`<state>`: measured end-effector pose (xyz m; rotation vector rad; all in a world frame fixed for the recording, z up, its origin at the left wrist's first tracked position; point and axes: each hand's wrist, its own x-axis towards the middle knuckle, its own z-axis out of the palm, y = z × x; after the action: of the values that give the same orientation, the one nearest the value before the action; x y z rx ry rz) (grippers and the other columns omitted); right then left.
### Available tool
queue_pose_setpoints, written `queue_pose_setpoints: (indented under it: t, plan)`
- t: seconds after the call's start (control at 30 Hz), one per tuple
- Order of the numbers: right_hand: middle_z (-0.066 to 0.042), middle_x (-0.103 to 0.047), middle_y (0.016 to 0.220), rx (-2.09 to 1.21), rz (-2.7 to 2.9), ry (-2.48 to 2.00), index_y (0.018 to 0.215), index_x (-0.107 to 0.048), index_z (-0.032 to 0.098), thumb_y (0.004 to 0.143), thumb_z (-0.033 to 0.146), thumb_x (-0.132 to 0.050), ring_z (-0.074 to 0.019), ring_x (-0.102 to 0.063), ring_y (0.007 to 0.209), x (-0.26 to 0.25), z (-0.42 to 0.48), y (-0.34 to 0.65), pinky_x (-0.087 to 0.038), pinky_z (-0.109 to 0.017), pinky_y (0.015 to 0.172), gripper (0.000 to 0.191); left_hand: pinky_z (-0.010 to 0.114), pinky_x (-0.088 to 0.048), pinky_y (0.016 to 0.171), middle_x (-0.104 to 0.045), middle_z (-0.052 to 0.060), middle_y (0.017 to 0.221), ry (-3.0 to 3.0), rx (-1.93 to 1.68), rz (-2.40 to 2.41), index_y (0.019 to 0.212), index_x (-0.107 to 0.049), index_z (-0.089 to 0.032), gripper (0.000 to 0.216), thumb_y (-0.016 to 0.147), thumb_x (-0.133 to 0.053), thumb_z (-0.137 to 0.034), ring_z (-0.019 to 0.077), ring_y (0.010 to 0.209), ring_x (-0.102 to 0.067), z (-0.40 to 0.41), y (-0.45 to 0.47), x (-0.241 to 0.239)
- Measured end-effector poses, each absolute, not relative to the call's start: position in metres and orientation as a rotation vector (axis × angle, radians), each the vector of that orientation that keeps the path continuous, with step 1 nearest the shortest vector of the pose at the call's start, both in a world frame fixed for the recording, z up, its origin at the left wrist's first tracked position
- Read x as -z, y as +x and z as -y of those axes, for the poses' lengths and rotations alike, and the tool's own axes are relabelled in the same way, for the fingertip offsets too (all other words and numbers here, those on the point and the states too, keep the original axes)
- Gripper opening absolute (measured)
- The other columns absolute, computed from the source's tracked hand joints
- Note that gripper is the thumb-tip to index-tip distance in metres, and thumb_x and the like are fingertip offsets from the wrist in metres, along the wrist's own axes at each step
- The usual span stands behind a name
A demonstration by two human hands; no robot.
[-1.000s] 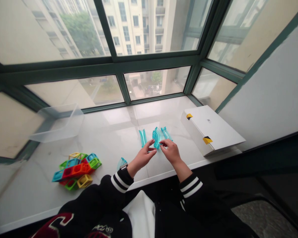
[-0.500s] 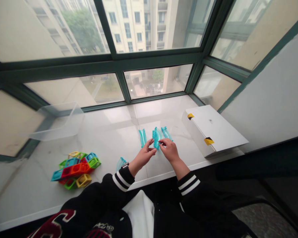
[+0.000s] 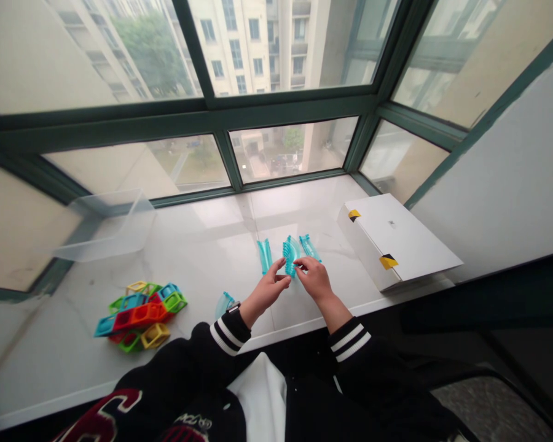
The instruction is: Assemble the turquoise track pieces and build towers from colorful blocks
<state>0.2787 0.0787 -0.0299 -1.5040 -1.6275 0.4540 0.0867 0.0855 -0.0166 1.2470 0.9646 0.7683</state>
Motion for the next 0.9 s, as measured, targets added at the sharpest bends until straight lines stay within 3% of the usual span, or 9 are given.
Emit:
queue_pose_setpoints:
  t: [0.2,0.6,0.9]
  plan:
    - [-0.006,-0.077,0.096,-0.439,1.641,-1.498,0.097,-0.077,0.023,0.090,0.024,-0.064,-0.0196,-0.069,0.075,0.032,-0.079,0.279,-0.060,-0.036,0.080,0.015,0.045,-0.061,0.095,-0.035,0.018,0.173,1.255,-0.745,-0.982,0.163,-0.044,-0.026,0.079,0.092,-0.076,-0.038,0.0283,0.116,-0.068,-0.085,0.087,0.015]
    - [-0.005,-0.075,0.096,-0.429,1.665,-1.477,0.099,-0.077,0.023,0.091,0.021,-0.065,-0.0188,-0.069,0.077,0.035,-0.080,0.281,-0.060,-0.035,0.080,0.015,0.052,-0.055,0.109,-0.040,0.016,0.170,1.263,-0.756,-0.982,0.162,-0.045,-0.028,0.078,0.090,-0.076,-0.033,0.0285,0.119,-0.068,-0.084,0.089,0.014]
    - [-0.003,-0.068,0.087,-0.406,1.664,-1.476,0.124,-0.076,0.025,0.096,0.030,-0.066,-0.0183,-0.064,0.074,0.033,-0.067,0.281,-0.059,-0.034,0.080,0.030,0.045,-0.065,0.093,-0.048,0.017,0.160,1.121,-0.776,-0.919,0.148,-0.057,-0.025,0.065,0.084,-0.071,-0.020,0.0309,0.129,-0.063,-0.080,0.070,-0.013]
